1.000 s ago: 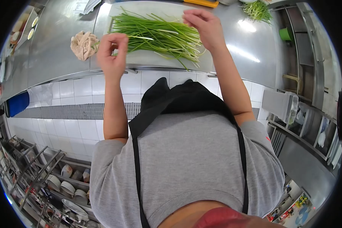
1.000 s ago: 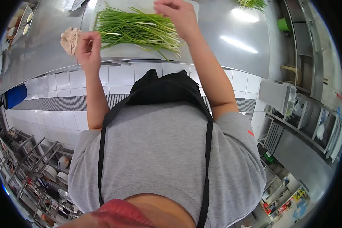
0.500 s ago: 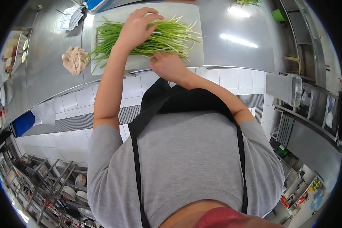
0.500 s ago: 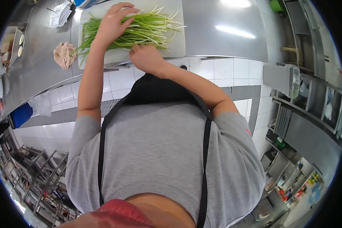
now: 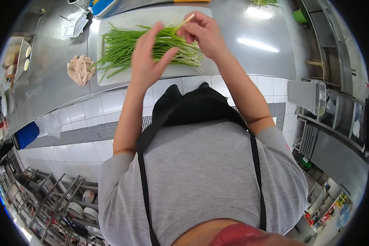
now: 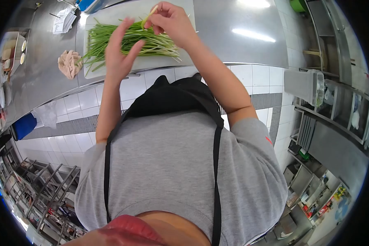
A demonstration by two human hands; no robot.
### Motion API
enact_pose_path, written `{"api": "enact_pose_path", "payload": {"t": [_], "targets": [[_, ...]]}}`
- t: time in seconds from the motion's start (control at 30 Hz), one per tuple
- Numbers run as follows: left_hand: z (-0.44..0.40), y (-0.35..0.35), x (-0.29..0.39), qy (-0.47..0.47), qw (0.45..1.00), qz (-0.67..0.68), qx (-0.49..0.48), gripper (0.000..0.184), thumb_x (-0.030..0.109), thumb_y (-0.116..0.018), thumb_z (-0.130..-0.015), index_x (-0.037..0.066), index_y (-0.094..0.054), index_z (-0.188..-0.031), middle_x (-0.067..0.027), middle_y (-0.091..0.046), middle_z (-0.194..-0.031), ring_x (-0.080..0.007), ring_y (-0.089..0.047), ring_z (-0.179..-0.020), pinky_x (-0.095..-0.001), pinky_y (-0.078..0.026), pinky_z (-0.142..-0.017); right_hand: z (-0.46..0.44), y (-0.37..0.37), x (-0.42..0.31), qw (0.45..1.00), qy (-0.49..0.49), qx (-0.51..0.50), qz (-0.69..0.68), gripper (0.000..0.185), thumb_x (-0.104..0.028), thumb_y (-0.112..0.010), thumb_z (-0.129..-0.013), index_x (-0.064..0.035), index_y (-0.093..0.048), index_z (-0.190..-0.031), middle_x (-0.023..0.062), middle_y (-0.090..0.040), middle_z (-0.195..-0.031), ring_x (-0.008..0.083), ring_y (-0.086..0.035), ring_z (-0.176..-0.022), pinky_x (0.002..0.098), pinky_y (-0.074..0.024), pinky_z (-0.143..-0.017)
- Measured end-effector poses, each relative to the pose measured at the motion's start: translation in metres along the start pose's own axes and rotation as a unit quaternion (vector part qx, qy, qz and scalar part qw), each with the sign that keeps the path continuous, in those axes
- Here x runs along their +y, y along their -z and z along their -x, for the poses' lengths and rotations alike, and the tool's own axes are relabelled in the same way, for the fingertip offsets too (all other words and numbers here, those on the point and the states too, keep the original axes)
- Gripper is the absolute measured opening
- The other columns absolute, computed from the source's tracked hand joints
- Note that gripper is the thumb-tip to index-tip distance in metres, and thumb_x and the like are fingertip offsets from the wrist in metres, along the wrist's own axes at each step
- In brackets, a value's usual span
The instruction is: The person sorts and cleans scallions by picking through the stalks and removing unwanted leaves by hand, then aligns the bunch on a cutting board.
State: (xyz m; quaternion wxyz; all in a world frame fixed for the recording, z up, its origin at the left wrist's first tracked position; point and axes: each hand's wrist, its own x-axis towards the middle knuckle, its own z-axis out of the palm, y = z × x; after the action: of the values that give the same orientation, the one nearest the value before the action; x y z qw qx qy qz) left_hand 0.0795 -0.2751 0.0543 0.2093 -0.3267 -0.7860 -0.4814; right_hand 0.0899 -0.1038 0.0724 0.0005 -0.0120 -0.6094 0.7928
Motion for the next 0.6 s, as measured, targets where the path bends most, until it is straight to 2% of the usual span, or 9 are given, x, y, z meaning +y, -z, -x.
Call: {"api": "enact_pose_path", "payload": {"t": [0.03, 0.13, 0.23, 0.33, 0.43, 0.47, 0.53, 0.57, 0.6], "targets": [[-0.012, -0.016, 0.001, -0.035, 0.999, -0.038, -0.008, 0.04, 0.019, -0.064, -0.078, 0.006, -0.054, -0.114, -0.0107, -0.063, -0.092, -0.0237, -0.06, -0.075, -0.0332, -0.047, -0.068, -0.007, 0.008, 0.002, 0.999, 0.023, 0.013, 0.028, 0.004, -0.009, -0.058, -0.078, -0.0053, -0.056, -0.079, -0.0002, -0.059, -0.067, 0.0047, -0.048, -0.056, 0.0179, -0.0349, -0.052], [-0.042, -0.049, -0.002, 0.034, 0.995, 0.052, -0.08, 0.031, 0.024, -0.059, -0.082, 0.007, -0.058, -0.107, -0.0113, -0.063, -0.085, -0.0234, -0.06, -0.072, -0.0344, -0.046, -0.066, -0.018, 0.03, 0.001, 0.99, 0.077, 0.074, 0.088, 0.007, -0.01, -0.059, -0.079, -0.0046, -0.059, -0.084, 0.0007, -0.058, -0.069, 0.0046, -0.047, -0.058, 0.0179, -0.0346, -0.054], [-0.067, -0.052, 0.01, 0.224, 0.933, 0.258, -0.114, 0.022, 0.023, -0.057, -0.083, 0.006, -0.062, -0.097, -0.0124, -0.062, -0.077, -0.0255, -0.059, -0.068, -0.037, -0.046, -0.064, -0.007, 0.061, -0.005, 0.971, 0.097, 0.165, 0.142, 0.014, -0.013, -0.061, -0.08, -0.0026, -0.062, -0.089, 0.0006, -0.058, -0.075, 0.0055, -0.047, -0.063, 0.0198, -0.0373, -0.056], [-0.096, -0.043, 0.008, 0.216, 0.846, 0.484, -0.064, 0.027, 0.017, -0.06, -0.083, 0.001, -0.06, -0.104, -0.0018, -0.061, -0.079, -0.0059, -0.054, -0.071, -0.0202, -0.044, -0.064, 0.024, 0.088, 0.022, 0.916, 0.138, 0.076, 0.369, 0.012, -0.012, -0.06, -0.079, -0.0052, -0.064, -0.087, 0.0008, -0.057, -0.077, 0.0111, -0.052, -0.066, 0.0246, -0.0425, -0.059], [-0.123, -0.001, 0.028, 0.154, 0.903, 0.401, -0.014, 0.021, 0.014, -0.056, -0.086, 0.0, -0.061, -0.1, -0.0007, -0.06, -0.073, -0.005, -0.052, -0.063, -0.0184, -0.043, -0.06, 0.052, 0.086, 0.044, 0.781, 0.159, -0.047, 0.601, 0.006, -0.014, -0.06, -0.075, -0.0096, -0.062, -0.079, 0.0025, -0.056, -0.082, 0.0188, -0.057, -0.07, 0.0313, -0.0468, -0.06], [-0.126, 0.01, 0.033, 0.13, 0.929, 0.346, -0.004, 0.022, 0.017, -0.058, -0.085, 0.0, -0.062, -0.099, -0.0012, -0.06, -0.073, -0.0067, -0.053, -0.062, -0.019, -0.043, -0.06, 0.055, 0.087, 0.051, 0.774, 0.152, -0.043, 0.613, 0.007, -0.014, -0.06, -0.075, -0.0099, -0.062, -0.079, 0.0033, -0.055, -0.082, 0.0207, -0.056, -0.072, 0.0327, -0.047, -0.061], [-0.121, 0.027, 0.02, 0.05, 0.989, 0.107, -0.091, 0.019, 0.019, -0.057, -0.083, 0.003, -0.064, -0.093, -0.0077, -0.06, -0.077, -0.0198, -0.057, -0.067, -0.0315, -0.045, -0.064, 0.059, 0.087, 0.06, 0.759, 0.139, -0.037, 0.635, 0.008, -0.015, -0.06, -0.073, -0.0105, -0.063, -0.079, 0.0048, -0.053, -0.083, 0.0245, -0.056, -0.075, 0.0354, -0.0473, -0.064], [-0.117, 0.031, 0.014, 0.008, 0.991, -0.017, -0.131, 0.019, 0.019, -0.056, -0.083, 0.005, -0.064, -0.091, -0.011, -0.061, -0.08, -0.0264, -0.058, -0.07, -0.0377, -0.046, -0.065, 0.061, 0.087, 0.06, 0.773, 0.133, -0.029, 0.62, 0.009, -0.016, -0.06, -0.073, -0.0104, -0.063, -0.08, 0.005, -0.053, -0.083, 0.0243, -0.056, -0.075, 0.0353, -0.0473, -0.064], [-0.108, 0.028, 0.008, -0.011, 0.982, -0.031, -0.188, 0.018, 0.018, -0.057, -0.082, 0.005, -0.064, -0.092, -0.0105, -0.06, -0.083, -0.0263, -0.058, -0.073, -0.0372, -0.046, -0.067, 0.062, 0.086, 0.057, 0.785, 0.13, -0.022, 0.605, 0.01, -0.016, -0.06, -0.073, -0.0103, -0.063, -0.081, 0.0052, -0.053, -0.082, 0.0241, -0.056, -0.075, 0.0351, -0.0474, -0.064]]}}
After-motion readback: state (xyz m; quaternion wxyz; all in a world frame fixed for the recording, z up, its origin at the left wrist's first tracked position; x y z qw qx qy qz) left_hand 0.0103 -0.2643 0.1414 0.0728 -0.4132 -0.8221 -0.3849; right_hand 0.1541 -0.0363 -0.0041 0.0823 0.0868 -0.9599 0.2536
